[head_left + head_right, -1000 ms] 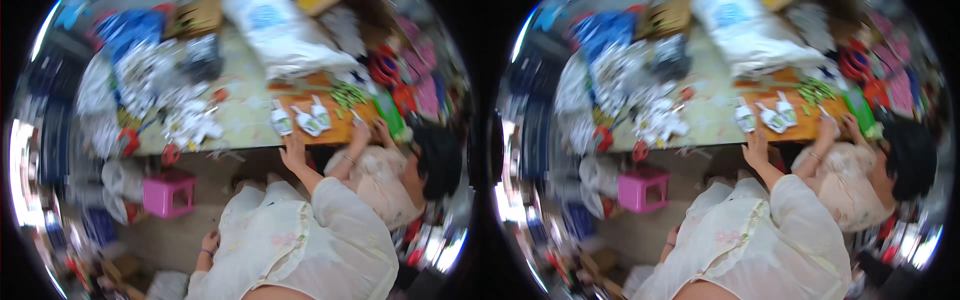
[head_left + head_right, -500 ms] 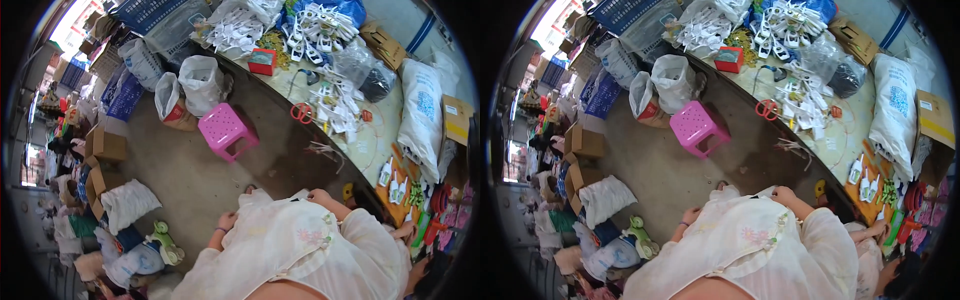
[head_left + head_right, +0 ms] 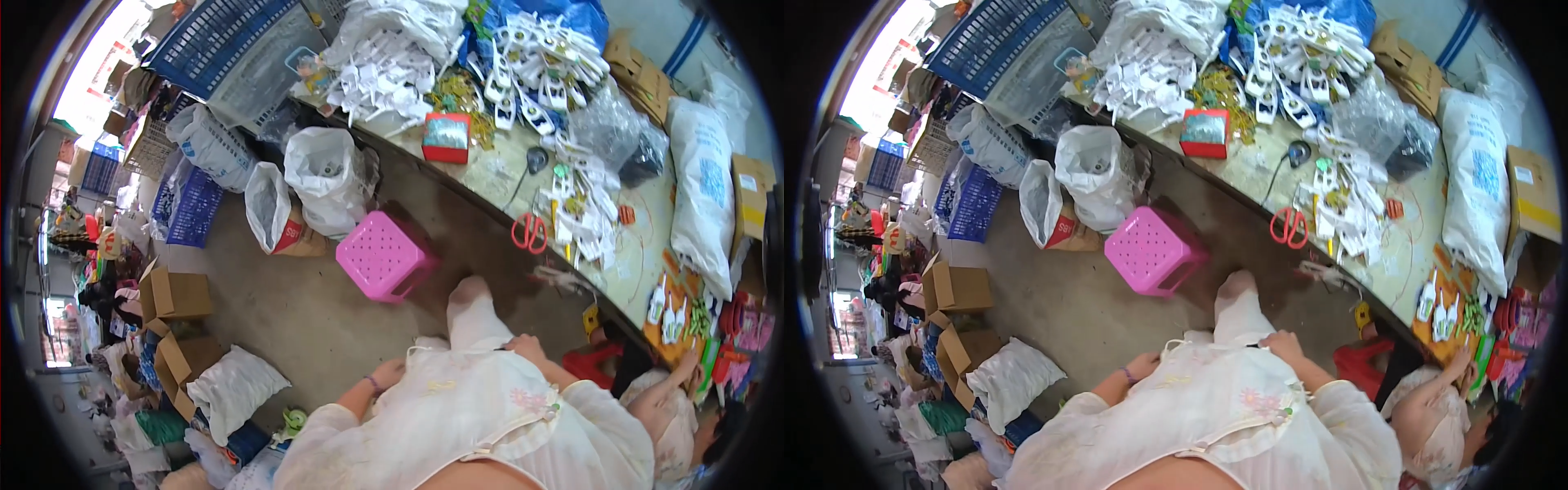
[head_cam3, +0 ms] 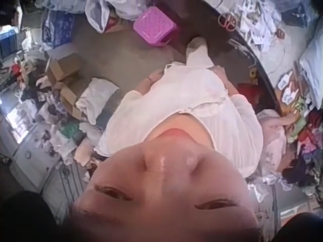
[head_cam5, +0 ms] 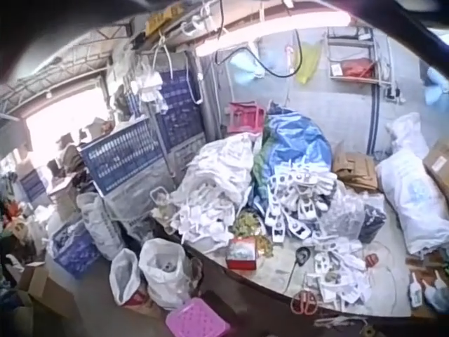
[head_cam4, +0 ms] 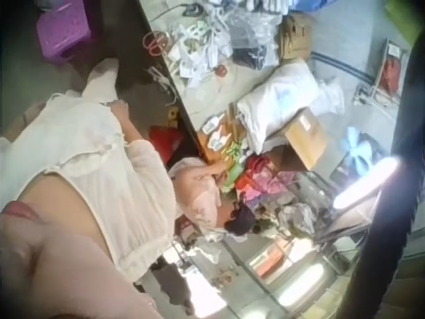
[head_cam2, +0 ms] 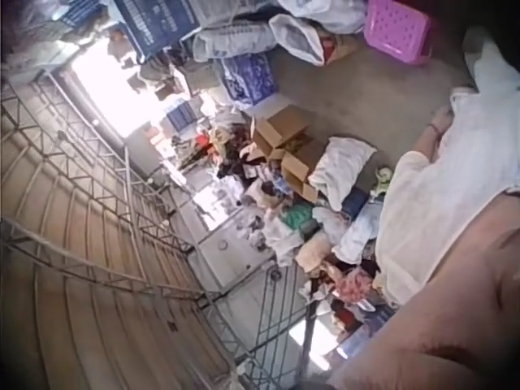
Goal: Soldering internal wiring onto circuit boards and speakers for toy walkie-talkies and assembling the plastic casing.
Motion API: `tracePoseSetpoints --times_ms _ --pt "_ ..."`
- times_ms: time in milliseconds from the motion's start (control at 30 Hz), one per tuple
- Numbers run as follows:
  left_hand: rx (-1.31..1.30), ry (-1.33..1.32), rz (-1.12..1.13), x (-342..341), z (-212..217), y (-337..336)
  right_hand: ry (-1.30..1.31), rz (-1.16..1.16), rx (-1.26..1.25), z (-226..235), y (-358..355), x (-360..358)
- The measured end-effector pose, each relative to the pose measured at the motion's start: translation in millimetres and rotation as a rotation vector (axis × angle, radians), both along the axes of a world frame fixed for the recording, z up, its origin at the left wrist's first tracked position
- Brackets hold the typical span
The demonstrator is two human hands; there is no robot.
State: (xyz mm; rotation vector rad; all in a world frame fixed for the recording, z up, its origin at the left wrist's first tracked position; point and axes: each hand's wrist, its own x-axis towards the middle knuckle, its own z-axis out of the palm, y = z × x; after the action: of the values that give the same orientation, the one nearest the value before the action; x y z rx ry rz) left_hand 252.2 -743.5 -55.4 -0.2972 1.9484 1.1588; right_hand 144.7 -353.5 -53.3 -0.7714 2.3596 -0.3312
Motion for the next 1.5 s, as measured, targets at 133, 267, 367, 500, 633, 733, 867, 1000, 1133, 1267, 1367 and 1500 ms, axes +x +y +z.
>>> tracePoseSetpoints --times_ms 133,267,367,500,633,733,867,1000,1133,1267,1367,1500 --pt "0.062 -0.109 0.008 -60.5 57.9 -26.0 -0.120 0.022 -0.104 -41.8 -5.0 -34.7" --pt "-0.116 0.201 -0.151 -142.9 102.7 -0.1 -0.111 -0.040 0.010 -32.0 -11.7 -61.1" --pt "-0.257 0.236 -0.173 -210.1 118.9 20.1 -0.132 -0.043 -0.035 -60.4 -9.2 -81.8" --pt "-0.074 0.284 -0.199 -251.9 87.1 -2.0 -0.205 -0.443 -0.126 -48.7 -30.7 -119.6" --pt "0.075 -0.044 -0.132 -307.9 114.2 -53.1 -0.212 -0.607 -0.227 -99.7 16.8 -71.0" --pt "0.031 0.099 -0.479 -390.8 114.1 -32.6 -0.215 -0.768 -0.319 -126.2 -46.7 -90.8" --pt "0.047 0.150 -0.942 -479.3 22.0 -41.0 -0.182 -0.944 -0.486 -169.4 -178.8 -197.8" --pt "0.085 0.115 -1.112 -532.5 -77.4 -104.0 -0.610 -1.237 -0.614 -173.8 -246.7 -320.2" --pt "0.114 0.025 -0.844 -550.4 -92.6 -165.1 -0.593 -1.212 -0.471 -147.4 -257.7 -400.5" --pt "0.041 0.030 -0.717 -561.7 -107.4 -189.9 -0.606 -1.142 -0.312 -151.5 -275.7 -408.5" --pt "-0.003 -0.007 -0.573 -573.9 -102.8 -174.2 -0.631 -1.104 -0.192 -168.0 -260.7 -399.1" --pt "0.049 0.063 -0.500 -572.6 -131.9 -182.5 -0.613 -1.024 -0.035 -193.0 -232.4 -349.0"
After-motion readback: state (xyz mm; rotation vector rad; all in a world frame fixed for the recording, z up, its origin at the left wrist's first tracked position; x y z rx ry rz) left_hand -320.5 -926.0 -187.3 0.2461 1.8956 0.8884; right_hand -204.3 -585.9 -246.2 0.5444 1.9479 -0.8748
